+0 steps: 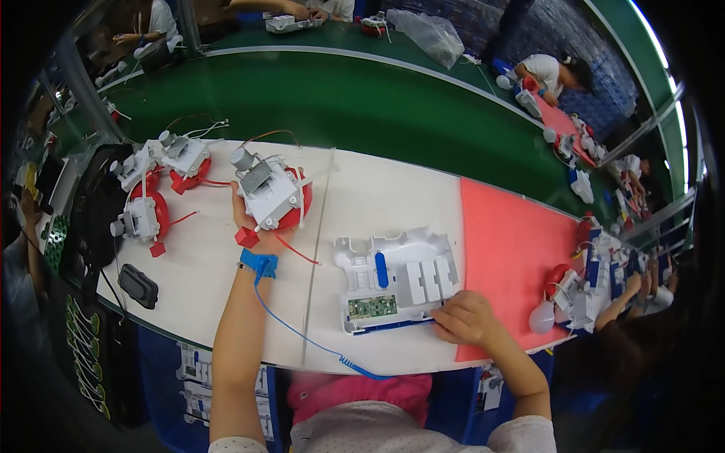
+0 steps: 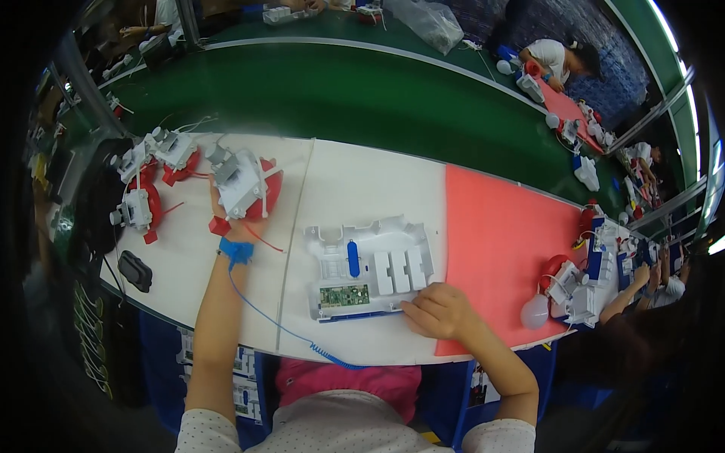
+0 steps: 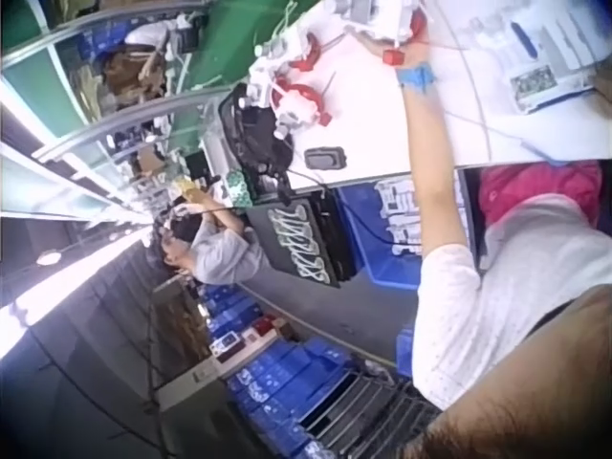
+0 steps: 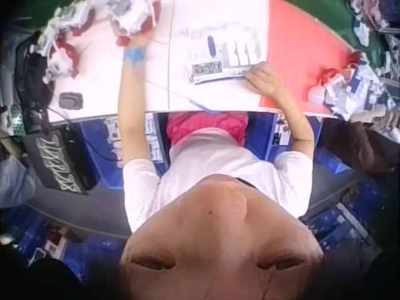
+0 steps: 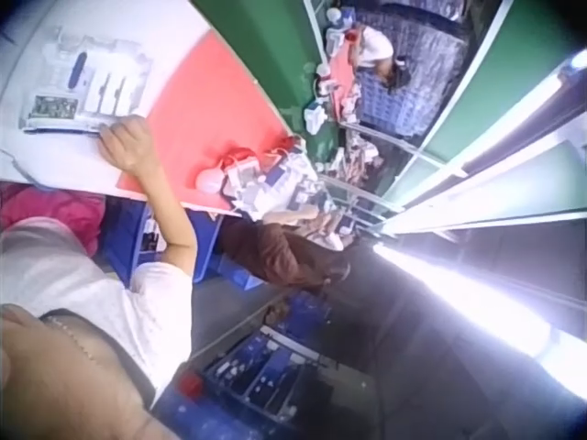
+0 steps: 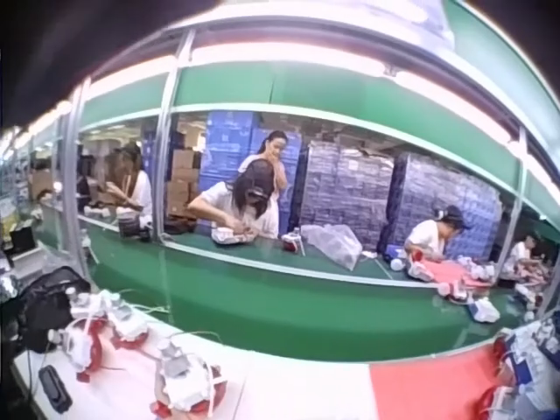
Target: Assembling a mechanical toy on a factory production line by connecting wires to a circuit board and fitting plastic parts.
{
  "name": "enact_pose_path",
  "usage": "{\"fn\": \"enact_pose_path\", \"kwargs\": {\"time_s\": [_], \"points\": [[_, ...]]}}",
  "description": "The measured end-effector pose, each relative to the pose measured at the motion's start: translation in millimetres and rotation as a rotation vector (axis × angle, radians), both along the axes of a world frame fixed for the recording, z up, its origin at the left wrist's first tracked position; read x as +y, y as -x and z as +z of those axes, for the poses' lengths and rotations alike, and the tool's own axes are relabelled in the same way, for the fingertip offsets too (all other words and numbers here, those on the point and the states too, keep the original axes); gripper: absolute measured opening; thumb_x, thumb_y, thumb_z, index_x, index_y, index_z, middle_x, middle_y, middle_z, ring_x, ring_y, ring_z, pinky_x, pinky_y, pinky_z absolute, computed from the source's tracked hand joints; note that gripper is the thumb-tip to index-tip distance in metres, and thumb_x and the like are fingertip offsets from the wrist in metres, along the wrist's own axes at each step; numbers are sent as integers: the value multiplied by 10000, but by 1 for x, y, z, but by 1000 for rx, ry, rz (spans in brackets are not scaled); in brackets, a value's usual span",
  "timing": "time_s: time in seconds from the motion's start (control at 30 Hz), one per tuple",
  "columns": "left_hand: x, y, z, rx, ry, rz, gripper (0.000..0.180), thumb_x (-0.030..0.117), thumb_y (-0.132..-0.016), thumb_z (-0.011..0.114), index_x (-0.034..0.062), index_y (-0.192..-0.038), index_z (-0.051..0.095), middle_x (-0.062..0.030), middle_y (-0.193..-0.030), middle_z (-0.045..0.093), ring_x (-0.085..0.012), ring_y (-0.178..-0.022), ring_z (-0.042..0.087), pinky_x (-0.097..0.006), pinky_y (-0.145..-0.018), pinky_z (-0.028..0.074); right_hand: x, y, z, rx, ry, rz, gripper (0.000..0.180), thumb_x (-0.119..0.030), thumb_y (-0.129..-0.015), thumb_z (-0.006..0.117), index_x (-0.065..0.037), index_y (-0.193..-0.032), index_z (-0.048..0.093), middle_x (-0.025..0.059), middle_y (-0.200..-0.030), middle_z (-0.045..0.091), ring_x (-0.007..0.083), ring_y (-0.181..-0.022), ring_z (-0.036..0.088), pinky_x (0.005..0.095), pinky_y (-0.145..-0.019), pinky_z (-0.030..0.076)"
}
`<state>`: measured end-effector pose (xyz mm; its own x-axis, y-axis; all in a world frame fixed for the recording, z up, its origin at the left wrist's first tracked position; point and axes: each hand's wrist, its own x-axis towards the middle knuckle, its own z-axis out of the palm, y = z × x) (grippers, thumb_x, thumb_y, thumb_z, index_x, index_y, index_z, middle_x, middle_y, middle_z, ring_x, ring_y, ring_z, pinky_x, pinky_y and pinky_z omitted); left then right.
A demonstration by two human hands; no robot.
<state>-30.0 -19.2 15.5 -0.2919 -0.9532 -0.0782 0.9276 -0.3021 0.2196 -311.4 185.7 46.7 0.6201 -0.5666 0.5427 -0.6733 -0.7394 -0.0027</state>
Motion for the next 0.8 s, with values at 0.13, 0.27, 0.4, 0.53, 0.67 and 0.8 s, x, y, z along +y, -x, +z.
{"fn": "enact_pose_path", "kwargs": {"time_s": [0.13,0.27,0.4,0.53,0.67,0.8], "points": [[5,5,8,-9,-31,-71,640,598,-778,409,88,-1162,459,-131,-1118,514,-293,-1014,506,-457,-863,431,0,-7,10,48,-13,16,202,-98,-599,693,-62,-772,593,4,-612,540,148,-502,506,247,-457,422],[5,7,-3,-9,-28,-128,664,607,-763,422,84,-1172,452,-138,-1119,511,-290,-1011,510,-426,-861,435,-7,-25,11,53,-103,109,198,-149,-627,723,-74,-759,596,-14,-568,515,107,-463,484,220,-412,377],[5,10,2,-45,-57,-80,666,600,-760,436,79,-1174,448,-137,-1133,501,-286,-1020,505,-433,-866,430,-7,-28,3,77,-27,177,116,-146,-686,653,-64,-737,587,-15,-506,426,119,-440,454,261,-376,339],[5,9,1,16,-37,-62,643,574,-774,440,62,-1162,450,-138,-1132,493,-320,-1066,462,-462,-901,395,-14,-24,6,24,-22,154,114,-148,-691,649,-63,-734,587,-16,-511,430,119,-445,454,259,-378,324],[4,5,-8,170,-7,-135,637,561,-785,431,86,-1207,386,-134,-1254,397,-326,-1185,350,-449,-998,304,-27,-35,28,51,-81,130,148,-162,-658,691,-79,-730,592,-25,-522,464,107,-442,453,236,-391,312],[10,6,-10,120,166,-188,641,570,-794,410,82,-1210,386,-148,-1260,388,-335,-1176,364,-470,-1009,280,-73,-51,62,-80,93,72,222,-164,-632,700,-55,-792,591,25,-672,570,143,-511,511,264,-436,383]]}}
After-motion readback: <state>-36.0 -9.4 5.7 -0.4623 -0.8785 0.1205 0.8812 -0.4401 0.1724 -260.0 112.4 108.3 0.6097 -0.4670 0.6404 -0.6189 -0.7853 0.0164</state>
